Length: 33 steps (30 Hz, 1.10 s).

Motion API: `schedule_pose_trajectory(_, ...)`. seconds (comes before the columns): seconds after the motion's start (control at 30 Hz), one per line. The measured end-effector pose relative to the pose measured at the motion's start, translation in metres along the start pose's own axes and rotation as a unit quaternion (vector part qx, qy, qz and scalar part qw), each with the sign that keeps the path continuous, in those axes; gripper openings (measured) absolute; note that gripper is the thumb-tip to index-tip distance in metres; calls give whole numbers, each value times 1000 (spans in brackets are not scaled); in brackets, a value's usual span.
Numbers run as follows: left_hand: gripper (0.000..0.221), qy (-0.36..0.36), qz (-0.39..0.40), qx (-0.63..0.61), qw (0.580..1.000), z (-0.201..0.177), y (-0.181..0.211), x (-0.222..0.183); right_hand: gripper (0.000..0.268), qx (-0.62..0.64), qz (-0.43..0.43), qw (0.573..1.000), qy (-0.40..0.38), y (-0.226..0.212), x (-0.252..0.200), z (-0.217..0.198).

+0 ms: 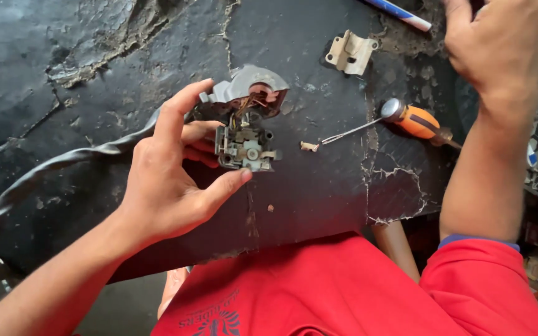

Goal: Disassemble and inspect a motorcycle handlebar control switch assembly.

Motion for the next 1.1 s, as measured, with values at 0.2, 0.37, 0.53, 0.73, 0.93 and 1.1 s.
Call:
schedule_pose_trajectory(0.2, 99, 9, 11, 17, 1000, 2, 0, -2, 8, 201, -81, 975, 43, -56, 18, -37)
schedule_pose_trajectory(0.37, 100, 25, 28, 24, 999, 4, -2, -4, 17, 422, -166, 887, 86, -159, 52, -86)
schedule_pose_trajectory(0.53, 98, 22, 74, 19, 997, 6, -3, -4, 28, 481, -226, 846, 35, -203, 57, -86)
schedule_pose_trajectory(0.73, 98, 26, 79, 32, 996, 7, 0, -6, 29, 468, -175, 866, -34, -216, 46, -70)
schedule_pose_trajectory(0.93, 96, 54, 117, 76, 989, 11, 2, -11, 22, 441, -93, 891, -58, -226, 44, -78)
schedule_pose_trajectory(1.1, 93, 59, 137, 86, 985, 13, 1, -14, 19, 443, -67, 892, -60, -232, 40, -76)
Point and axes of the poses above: each hand's wrist, its own x-axis towards the middle knuckle, its own z-axis out of the palm, y = z × x, the point moved 2 cm from there along x, towards the middle knuckle, and after that the axes turned 4 degrees about -z, right-handed, at the moved point
